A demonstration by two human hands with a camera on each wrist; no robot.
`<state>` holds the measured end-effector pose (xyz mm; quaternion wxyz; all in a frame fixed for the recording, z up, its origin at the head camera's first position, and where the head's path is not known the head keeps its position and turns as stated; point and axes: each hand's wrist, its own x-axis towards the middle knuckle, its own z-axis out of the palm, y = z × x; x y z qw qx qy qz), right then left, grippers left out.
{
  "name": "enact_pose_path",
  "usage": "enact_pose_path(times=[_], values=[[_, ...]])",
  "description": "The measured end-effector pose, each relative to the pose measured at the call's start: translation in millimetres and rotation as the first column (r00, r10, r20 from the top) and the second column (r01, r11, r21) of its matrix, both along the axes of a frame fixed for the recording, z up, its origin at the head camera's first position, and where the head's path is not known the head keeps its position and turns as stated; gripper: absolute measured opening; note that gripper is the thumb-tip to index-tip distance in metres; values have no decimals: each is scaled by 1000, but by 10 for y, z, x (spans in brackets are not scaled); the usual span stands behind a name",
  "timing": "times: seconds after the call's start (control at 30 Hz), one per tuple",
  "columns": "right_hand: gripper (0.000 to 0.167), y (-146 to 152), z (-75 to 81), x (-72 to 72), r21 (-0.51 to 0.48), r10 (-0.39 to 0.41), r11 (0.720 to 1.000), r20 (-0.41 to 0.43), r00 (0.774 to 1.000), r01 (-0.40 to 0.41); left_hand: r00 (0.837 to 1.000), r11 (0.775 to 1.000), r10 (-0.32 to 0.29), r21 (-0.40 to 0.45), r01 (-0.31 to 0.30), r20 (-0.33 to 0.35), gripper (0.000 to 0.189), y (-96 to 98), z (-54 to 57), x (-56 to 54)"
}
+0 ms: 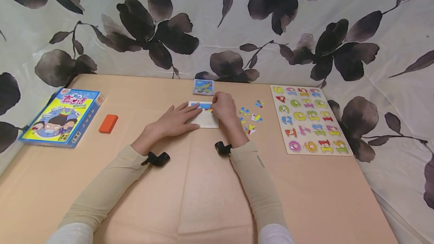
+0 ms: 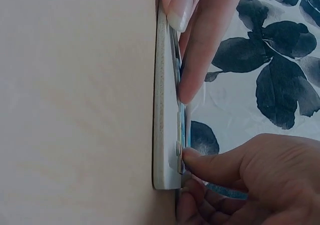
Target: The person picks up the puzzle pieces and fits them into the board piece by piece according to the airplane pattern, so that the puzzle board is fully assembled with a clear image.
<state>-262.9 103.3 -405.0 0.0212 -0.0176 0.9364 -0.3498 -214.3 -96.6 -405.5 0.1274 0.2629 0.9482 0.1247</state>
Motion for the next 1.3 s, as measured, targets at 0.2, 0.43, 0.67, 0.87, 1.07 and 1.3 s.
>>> enact_pose_path(times=[0.2, 0.43, 0.67, 0.87, 1.07, 1.3], values=[[7, 19, 40, 25, 37, 48, 998, 14, 999, -49, 1000, 1000, 1, 2, -1, -1, 67, -9, 11, 0], [15, 42, 122, 62, 143, 121, 981, 63, 991, -129, 1000, 1000, 3, 12, -3, 4, 67, -7, 15, 6], [20, 79, 124, 84, 155, 141, 976, 76, 987, -151, 1000, 1000, -2, 18, 2, 11, 68, -17, 3, 7], [17, 88, 96, 83, 150, 147, 977, 62, 987, -155, 999, 998, -7, 65, 4, 41, 70, -82, 11, -23], [16, 87, 76, 83, 140, 141, 979, 70, 988, -150, 998, 998, -16, 69, 12, 56, 71, -164, 25, -24], [15, 89, 96, 89, 170, 174, 969, 41, 984, -179, 999, 999, -16, 50, 14, 42, 69, -199, 62, 15]])
